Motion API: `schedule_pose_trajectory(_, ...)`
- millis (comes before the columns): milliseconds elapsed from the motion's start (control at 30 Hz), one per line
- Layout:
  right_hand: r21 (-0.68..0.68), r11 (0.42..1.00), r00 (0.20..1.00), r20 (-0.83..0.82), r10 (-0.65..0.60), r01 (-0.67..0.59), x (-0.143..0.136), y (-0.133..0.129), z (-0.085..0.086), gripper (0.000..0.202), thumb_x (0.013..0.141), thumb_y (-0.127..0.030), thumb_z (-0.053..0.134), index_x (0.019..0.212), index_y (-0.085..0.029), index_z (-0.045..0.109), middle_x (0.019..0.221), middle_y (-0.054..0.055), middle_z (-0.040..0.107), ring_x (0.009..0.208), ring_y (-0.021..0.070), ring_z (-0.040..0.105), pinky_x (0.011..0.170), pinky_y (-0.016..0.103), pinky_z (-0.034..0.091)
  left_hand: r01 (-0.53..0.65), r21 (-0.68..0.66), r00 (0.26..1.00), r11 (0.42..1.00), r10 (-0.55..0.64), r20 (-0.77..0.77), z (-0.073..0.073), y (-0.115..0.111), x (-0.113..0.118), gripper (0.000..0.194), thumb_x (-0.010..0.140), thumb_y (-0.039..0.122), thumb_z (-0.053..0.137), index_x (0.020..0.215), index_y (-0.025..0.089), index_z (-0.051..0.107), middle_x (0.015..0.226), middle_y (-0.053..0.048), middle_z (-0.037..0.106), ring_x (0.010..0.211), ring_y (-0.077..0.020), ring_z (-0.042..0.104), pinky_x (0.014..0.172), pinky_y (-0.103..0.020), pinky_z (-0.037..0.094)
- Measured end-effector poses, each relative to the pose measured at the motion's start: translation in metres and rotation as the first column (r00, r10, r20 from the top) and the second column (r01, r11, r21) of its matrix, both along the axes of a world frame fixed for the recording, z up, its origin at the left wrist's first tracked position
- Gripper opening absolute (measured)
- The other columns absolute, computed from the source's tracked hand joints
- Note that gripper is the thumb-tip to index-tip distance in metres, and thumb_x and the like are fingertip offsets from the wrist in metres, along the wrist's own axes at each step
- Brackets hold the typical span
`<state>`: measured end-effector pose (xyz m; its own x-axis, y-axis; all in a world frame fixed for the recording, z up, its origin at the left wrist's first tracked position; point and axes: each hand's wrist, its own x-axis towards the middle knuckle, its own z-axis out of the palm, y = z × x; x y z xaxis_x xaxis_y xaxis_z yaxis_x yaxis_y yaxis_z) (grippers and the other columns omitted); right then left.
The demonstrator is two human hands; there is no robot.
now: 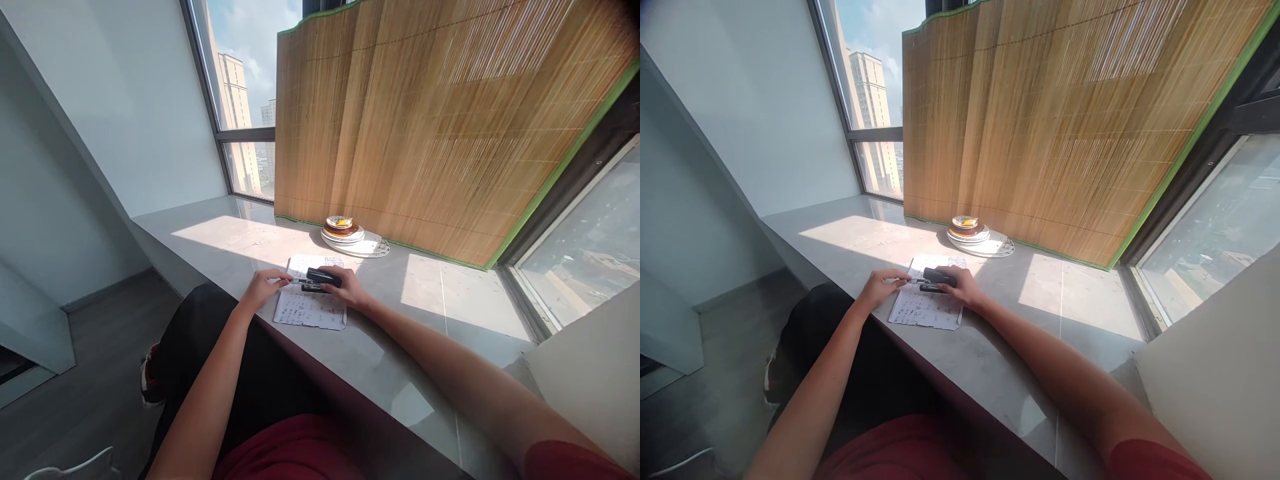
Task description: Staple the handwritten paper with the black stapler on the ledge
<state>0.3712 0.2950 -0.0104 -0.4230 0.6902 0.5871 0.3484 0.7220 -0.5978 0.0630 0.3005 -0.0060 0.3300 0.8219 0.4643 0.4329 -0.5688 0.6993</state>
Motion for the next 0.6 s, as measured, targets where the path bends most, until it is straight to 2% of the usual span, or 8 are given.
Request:
schedule_pose_trajectory(100, -0.009, 0.991, 0.991, -0.015, 0.134, -0.134, 0.005, -0.004, 0.009, 0.051, 0.095, -0.062, 0.072, 0.127, -0.023, 0.077, 0.113, 0.011, 0.080, 0.101, 0.0306, 0.074, 0.091, 0.048, 0.059, 0.110, -0.047, 0.991, 0.993, -0.106, 0.079, 0.005, -0.008, 0.006, 0.033, 0.084, 0.052, 0.086, 0.102, 0.024, 0.086, 0.103, -0.010, 0.082, 0.102, -0.0310, 0.075, 0.098, -0.048, 0.058)
schedule_pose_trajectory(167, 0.024, 0.977, 0.977, 0.028, 0.210, -0.210, 0.001, -0.010, 0.014, 0.053, 0.096, -0.065, 0.070, 0.127, -0.023, 0.078, 0.108, 0.009, 0.080, 0.096, 0.0284, 0.072, 0.088, 0.044, 0.058, 0.199, -0.019, 0.977, 0.980, -0.196, 0.087, 0.008, -0.012, 0.013, 0.042, 0.078, 0.052, 0.092, 0.108, 0.024, 0.085, 0.113, -0.011, 0.080, 0.112, -0.0324, 0.072, 0.103, -0.049, 0.056)
schedule_pose_trajectory(267, 0.103, 0.969, 0.974, 0.061, 0.218, -0.223, -0.009, -0.019, 0.017, 0.053, 0.098, -0.066, 0.067, 0.131, -0.025, 0.076, 0.107, 0.010, 0.080, 0.095, 0.0280, 0.068, 0.088, 0.044, 0.055, 0.271, 0.076, 0.955, 0.960, -0.278, 0.101, 0.011, -0.015, 0.024, 0.045, 0.078, 0.055, 0.092, 0.110, 0.024, 0.082, 0.123, -0.013, 0.075, 0.118, -0.0322, 0.068, 0.101, -0.047, 0.054)
schedule_pose_trajectory(400, 0.116, 0.980, 0.987, 0.051, 0.155, -0.160, -0.018, -0.023, 0.013, 0.052, 0.099, -0.064, 0.066, 0.134, -0.027, 0.074, 0.109, 0.010, 0.080, 0.096, 0.0284, 0.068, 0.089, 0.045, 0.056, 0.220, 0.115, 0.971, 0.969, -0.229, 0.074, 0.010, -0.011, 0.028, 0.041, 0.087, 0.056, 0.084, 0.108, 0.022, 0.077, 0.119, -0.012, 0.075, 0.113, -0.0295, 0.069, 0.097, -0.044, 0.054)
schedule_pose_trajectory(500, 0.059, 0.987, 0.988, 0.030, 0.150, -0.151, -0.013, -0.017, 0.008, 0.053, 0.097, -0.064, 0.069, 0.134, -0.027, 0.074, 0.110, 0.009, 0.079, 0.096, 0.0278, 0.070, 0.088, 0.045, 0.058, 0.150, 0.097, 0.989, 0.984, -0.150, -0.011, 0.006, -0.009, 0.027, 0.047, 0.086, 0.053, 0.085, 0.120, 0.023, 0.072, 0.129, -0.011, 0.073, 0.120, -0.0305, 0.067, 0.101, -0.044, 0.054)
schedule_pose_trajectory(600, -0.019, 0.991, 0.991, -0.017, 0.130, -0.130, 0.006, -0.002, 0.005, 0.053, 0.094, -0.063, 0.074, 0.131, -0.025, 0.076, 0.115, 0.010, 0.079, 0.100, 0.0289, 0.073, 0.091, 0.048, 0.060, 0.146, 0.023, 0.982, 0.989, -0.142, -0.128, 0.000, -0.008, 0.026, 0.047, 0.096, 0.047, 0.074, 0.137, 0.025, 0.066, 0.144, -0.010, 0.069, 0.132, -0.0316, 0.064, 0.109, -0.046, 0.052)
